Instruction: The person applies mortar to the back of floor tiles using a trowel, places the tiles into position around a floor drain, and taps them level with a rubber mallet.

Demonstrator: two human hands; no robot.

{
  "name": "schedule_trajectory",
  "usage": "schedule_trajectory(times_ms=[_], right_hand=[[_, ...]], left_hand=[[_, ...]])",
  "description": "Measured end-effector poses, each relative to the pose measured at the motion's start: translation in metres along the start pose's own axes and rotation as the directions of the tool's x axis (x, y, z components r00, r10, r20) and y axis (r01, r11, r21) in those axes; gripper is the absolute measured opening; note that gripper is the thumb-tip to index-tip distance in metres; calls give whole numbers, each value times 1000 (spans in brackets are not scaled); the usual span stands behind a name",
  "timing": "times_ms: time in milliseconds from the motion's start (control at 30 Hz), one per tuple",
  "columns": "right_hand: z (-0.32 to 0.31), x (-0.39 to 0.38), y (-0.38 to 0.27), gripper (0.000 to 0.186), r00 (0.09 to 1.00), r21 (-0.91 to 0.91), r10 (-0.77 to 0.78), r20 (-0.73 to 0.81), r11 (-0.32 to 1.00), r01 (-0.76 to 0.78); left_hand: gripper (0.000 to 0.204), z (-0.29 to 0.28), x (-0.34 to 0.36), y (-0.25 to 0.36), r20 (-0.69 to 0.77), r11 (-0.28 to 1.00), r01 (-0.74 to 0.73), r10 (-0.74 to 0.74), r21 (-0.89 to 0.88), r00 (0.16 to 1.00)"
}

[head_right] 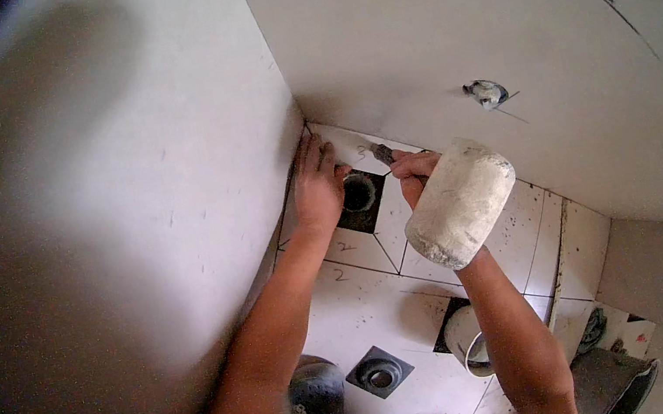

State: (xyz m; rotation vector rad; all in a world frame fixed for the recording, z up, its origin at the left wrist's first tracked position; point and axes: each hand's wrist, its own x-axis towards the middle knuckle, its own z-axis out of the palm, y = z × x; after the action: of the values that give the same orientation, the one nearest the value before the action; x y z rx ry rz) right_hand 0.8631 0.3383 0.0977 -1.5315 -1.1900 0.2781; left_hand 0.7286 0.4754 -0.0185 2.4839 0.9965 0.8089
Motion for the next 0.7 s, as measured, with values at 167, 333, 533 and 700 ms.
schedule_trajectory(times_ms=[167, 333, 533, 700], right_hand=[[-1, 0, -6, 6, 1000, -58, -16, 26, 998, 18], [3, -3, 5, 11, 1000, 4, -2, -4, 1000, 2], [17, 3, -8, 16, 997, -14, -50, -59, 999, 49], [35, 11, -9, 17, 998, -112, -12, -62, 994, 5]], left_hand=[[46, -1, 0, 0, -11, 1000, 3, -3, -25, 1000], [47, -2, 0, 5, 32, 1000, 8, -7, -10, 999], [46, -4, -18, 16, 127, 998, -45, 40, 37, 991], [48, 2, -21, 11, 187, 997, -45, 33, 57, 982]])
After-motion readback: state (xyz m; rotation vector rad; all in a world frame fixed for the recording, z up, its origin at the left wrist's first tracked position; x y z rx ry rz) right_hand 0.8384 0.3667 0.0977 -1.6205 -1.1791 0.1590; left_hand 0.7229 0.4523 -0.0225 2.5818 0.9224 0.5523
